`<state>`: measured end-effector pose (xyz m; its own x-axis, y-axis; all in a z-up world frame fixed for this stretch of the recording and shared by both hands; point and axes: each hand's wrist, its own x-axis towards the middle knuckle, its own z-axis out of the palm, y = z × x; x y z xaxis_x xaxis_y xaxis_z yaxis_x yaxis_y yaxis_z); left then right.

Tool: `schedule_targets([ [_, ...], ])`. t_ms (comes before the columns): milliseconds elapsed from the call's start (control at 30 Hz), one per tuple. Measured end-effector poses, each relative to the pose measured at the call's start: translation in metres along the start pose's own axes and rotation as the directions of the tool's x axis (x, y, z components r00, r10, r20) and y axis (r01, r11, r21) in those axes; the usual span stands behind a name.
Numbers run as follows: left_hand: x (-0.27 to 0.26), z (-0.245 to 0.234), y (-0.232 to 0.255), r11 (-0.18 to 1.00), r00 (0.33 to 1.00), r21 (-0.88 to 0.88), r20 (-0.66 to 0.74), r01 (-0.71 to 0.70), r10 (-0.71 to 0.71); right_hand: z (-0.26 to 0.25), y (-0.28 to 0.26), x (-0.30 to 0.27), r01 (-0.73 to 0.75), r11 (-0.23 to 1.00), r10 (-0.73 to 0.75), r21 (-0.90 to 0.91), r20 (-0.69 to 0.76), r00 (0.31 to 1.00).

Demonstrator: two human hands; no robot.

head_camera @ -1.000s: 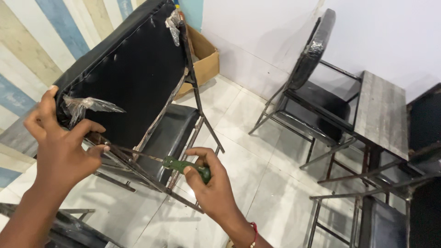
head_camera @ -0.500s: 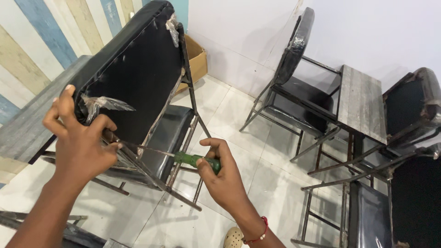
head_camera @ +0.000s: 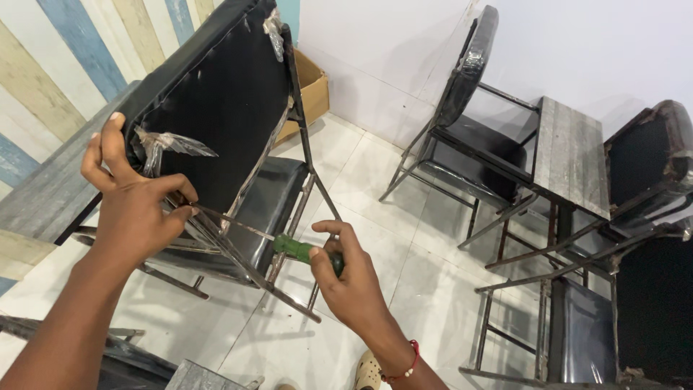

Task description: The person uses a screwdriver to remove screws from the backrest of a black chair. They unscrew fasteners at multiple points, lift the backrest away from the seat frame, and place the removed screws on a nearby desk surface.

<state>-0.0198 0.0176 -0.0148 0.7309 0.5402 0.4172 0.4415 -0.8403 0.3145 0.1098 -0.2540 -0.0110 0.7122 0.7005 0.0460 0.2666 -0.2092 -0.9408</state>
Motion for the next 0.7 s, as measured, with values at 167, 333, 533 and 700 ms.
schedule_targets([
  [167,-0.0012,0.0012,-0.0009,1.0,1.0,-0.008,0.004,0.015,-0.015,0.0097,0.0034,-0.0019,0.117,0.978,-0.111,0.172,-0.041,0.993],
  [333,-0.0017,0.0013,-0.0041,0.998,0.998,0.04,-0.025,-0.051,0.052,0.0049,-0.0018,0.0004,-0.079,0.979,0.082,0.19,-0.009,0.997],
  [533,-0.0011,-0.0032,-0.0055,0.997,0.998,0.057,0.034,-0.06,0.058,0.0031,-0.004,-0.0022,0.055,0.998,-0.054,0.022,-0.043,0.998],
  [700,0.0015,-0.007,0.0004,0.994,0.996,0.106,0.086,-0.016,0.007,0.0045,-0.0045,-0.0046,0.088,0.996,-0.088,0.021,-0.023,0.996],
])
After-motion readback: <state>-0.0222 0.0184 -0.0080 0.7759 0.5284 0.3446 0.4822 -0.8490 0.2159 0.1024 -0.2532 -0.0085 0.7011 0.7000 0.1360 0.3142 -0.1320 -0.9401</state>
